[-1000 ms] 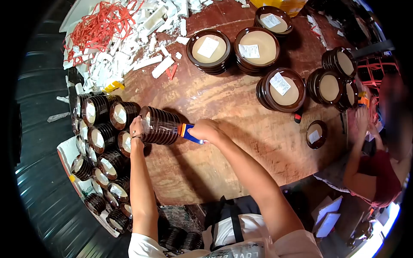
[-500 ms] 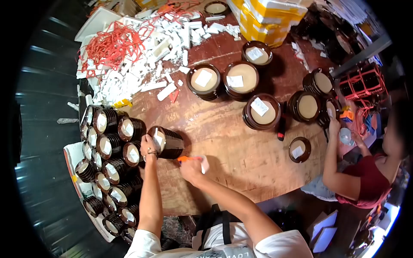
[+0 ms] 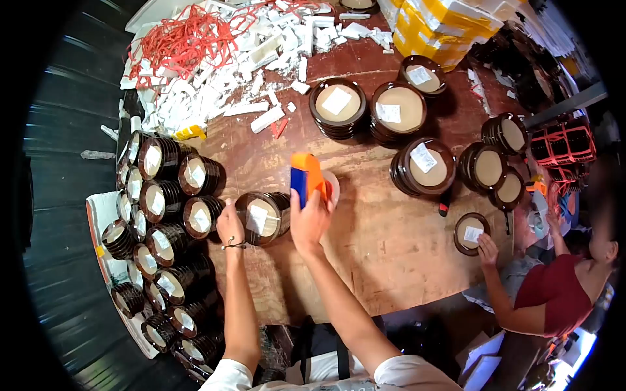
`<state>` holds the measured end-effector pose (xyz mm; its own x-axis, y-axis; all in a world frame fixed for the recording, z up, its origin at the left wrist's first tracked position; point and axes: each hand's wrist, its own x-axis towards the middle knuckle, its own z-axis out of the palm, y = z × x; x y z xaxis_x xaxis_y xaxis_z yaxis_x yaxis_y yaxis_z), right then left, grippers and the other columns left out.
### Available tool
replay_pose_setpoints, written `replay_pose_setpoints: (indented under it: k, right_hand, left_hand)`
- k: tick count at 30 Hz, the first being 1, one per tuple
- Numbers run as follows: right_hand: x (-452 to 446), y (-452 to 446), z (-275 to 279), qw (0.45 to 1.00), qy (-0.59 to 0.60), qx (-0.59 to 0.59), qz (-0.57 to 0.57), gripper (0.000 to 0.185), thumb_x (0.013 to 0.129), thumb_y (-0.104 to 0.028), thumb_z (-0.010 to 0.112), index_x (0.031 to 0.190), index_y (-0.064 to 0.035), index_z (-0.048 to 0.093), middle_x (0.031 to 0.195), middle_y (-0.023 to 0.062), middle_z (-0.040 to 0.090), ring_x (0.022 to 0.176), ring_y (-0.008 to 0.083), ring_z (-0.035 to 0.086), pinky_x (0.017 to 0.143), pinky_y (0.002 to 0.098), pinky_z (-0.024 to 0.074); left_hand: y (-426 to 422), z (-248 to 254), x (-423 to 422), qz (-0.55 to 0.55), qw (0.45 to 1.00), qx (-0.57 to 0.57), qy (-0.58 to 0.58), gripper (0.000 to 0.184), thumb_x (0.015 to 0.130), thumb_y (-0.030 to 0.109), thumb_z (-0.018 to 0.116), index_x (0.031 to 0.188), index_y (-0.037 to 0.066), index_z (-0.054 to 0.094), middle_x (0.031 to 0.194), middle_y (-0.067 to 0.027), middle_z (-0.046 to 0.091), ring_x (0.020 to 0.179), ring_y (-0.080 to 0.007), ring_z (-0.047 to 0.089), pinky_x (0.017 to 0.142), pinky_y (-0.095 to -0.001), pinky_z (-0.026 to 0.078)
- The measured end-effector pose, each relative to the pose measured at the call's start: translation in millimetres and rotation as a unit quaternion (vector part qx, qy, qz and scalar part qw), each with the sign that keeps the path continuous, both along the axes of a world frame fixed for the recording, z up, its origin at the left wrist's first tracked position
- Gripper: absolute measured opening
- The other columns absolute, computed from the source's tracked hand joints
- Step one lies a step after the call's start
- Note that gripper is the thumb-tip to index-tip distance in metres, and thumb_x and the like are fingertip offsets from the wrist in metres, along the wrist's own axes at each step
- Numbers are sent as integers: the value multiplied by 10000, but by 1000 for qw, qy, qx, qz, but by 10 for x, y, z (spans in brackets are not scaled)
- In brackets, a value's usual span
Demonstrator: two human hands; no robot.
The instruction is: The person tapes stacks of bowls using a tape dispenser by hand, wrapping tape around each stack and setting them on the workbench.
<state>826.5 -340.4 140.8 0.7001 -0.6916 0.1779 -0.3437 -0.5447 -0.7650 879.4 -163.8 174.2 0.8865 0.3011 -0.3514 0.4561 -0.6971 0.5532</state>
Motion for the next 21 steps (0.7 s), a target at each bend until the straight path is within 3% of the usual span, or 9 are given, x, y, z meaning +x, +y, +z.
replay_pose_setpoints:
  k: [2, 3, 7, 10, 12, 16, 19, 20, 21]
  right_hand:
    - [149, 176, 29, 999, -47, -11, 5, 370, 910, -312, 687, 997, 35, 593, 938, 249, 678, 971, 405, 618, 912, 476, 445]
    - [162, 237, -91, 998, -17, 40, 38, 353, 910, -300, 689, 1019, 21, 590, 983, 236, 663, 1011, 414, 580, 921, 484, 431]
    - [212, 283, -387, 983, -104, 146, 43, 346, 931, -272, 661, 1129, 0, 582, 974, 206, 629, 939, 396, 573, 885, 467, 441]
    - [230, 332, -737, 959, -122, 253, 46, 361, 923, -246, 667, 1130, 29, 560, 1020, 212, 611, 974, 385, 555, 868, 468, 450]
    - [241, 380, -836, 963, -128, 235, 32, 347, 934, -240, 656, 1134, 28, 563, 990, 195, 606, 946, 364, 575, 854, 439, 465]
    - [247, 368, -911, 915, -214, 342, 23, 340, 990, -249, 592, 1179, 33, 571, 1015, 80, 641, 936, 162, 578, 846, 330, 474]
    - [302, 350, -1262, 886, -217, 410, 3, 330, 1015, -260, 554, 1182, 24, 579, 1027, 55, 639, 912, 140, 577, 844, 309, 474]
    - [324, 299, -1327, 874, -195, 445, 10, 324, 1024, -266, 538, 1177, 16, 584, 1025, 50, 639, 902, 131, 576, 841, 299, 475]
    - [358, 281, -1412, 840, -221, 496, 15, 330, 1034, -293, 525, 1149, 9, 592, 1002, 35, 633, 857, 116, 566, 784, 286, 483]
  left_hand:
    - [229, -439, 32, -76, 954, -252, -147, 633, 1057, 468, 306, 1381, -22, 539, 1338, -207, 602, 1241, -290, 558, 1088, -395, 373]
    - [184, -387, 16, -108, 897, -408, -130, 628, 1069, 424, 286, 1361, -69, 543, 1444, -203, 506, 1356, -276, 459, 1164, -399, 288]
    - [329, -572, 88, -212, 831, -487, -163, 751, 1038, 532, 184, 1471, -41, 405, 1485, -232, 451, 1388, -330, 416, 1187, -426, 247]
    - [271, -616, 43, -96, 796, -579, -145, 815, 1011, 602, 258, 1528, -27, 285, 1491, -268, 419, 1339, -329, 473, 1138, -430, 345]
    - [351, -797, 72, -96, 771, -613, -143, 841, 999, 627, 283, 1542, -14, 246, 1494, -280, 405, 1321, -325, 487, 1114, -436, 377]
    - [392, -1225, 8, -103, 749, -644, -118, 841, 1006, 607, 290, 1474, -89, 337, 1500, -275, 401, 1361, -333, 445, 1153, -434, 318]
    - [418, -1483, 103, -31, 599, -800, -12, 763, 1037, 520, 277, 1430, -125, 384, 1507, -269, 397, 1404, -324, 390, 1203, -414, 211]
    - [376, -1442, 205, -111, 614, -781, -22, 784, 1002, 549, 380, 1471, -78, 351, 1433, -223, 496, 1227, -280, 570, 996, -407, 506]
    - [663, -2242, 85, -16, 623, -780, 60, 731, 1005, 559, 377, 1364, -71, 462, 1254, -204, 597, 1062, -271, 635, 898, -389, 544]
